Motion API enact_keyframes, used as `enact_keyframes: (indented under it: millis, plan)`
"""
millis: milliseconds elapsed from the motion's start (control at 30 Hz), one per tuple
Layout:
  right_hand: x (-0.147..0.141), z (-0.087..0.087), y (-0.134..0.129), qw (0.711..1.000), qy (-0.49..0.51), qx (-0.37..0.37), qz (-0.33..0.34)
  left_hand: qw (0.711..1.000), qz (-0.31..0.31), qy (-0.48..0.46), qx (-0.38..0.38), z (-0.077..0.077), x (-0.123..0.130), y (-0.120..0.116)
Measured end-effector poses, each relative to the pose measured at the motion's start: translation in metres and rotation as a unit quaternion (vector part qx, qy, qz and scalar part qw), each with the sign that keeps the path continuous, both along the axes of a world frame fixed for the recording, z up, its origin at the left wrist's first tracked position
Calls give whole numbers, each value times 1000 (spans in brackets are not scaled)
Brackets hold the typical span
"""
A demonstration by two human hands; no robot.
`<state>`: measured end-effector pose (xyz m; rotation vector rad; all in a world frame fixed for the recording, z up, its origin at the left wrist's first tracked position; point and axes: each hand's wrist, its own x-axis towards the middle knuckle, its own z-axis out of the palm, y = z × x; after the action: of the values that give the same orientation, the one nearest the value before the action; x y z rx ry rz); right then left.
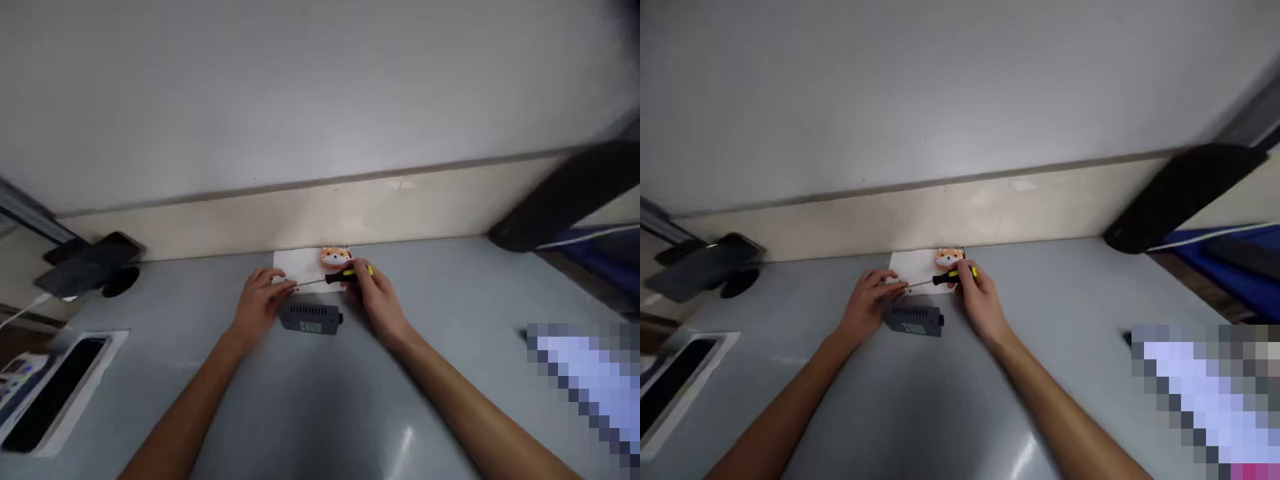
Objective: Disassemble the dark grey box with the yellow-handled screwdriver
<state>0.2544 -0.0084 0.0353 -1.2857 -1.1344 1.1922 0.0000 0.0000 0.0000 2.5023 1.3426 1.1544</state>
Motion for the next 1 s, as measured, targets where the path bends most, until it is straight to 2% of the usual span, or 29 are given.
enact_keyframes:
  millis: [267,467,567,667,733,833,1000]
  plan:
    - [-3,-6,2,993,115,-35,-3,998,-13,-59,30,6,-1,-3]
    - [3,5,6,989,139,-8,-39,996,15,-88,-30,10,0,-3]
    - [17,10,13,986,148,19,-72,982,33,-176,-63,19,-3,-7]
    - [34,16,20,978,162,62,-114,961,25,-273,-40,34,-3,-18]
    - [41,19,21,970,182,101,-128,965,-5,-259,-25,44,4,-28]
    - [43,24,18,964,198,137,-116,982,-43,-183,19,51,22,-43]
    - [39,21,14,973,136,156,-107,991,-81,-66,88,46,50,-56]
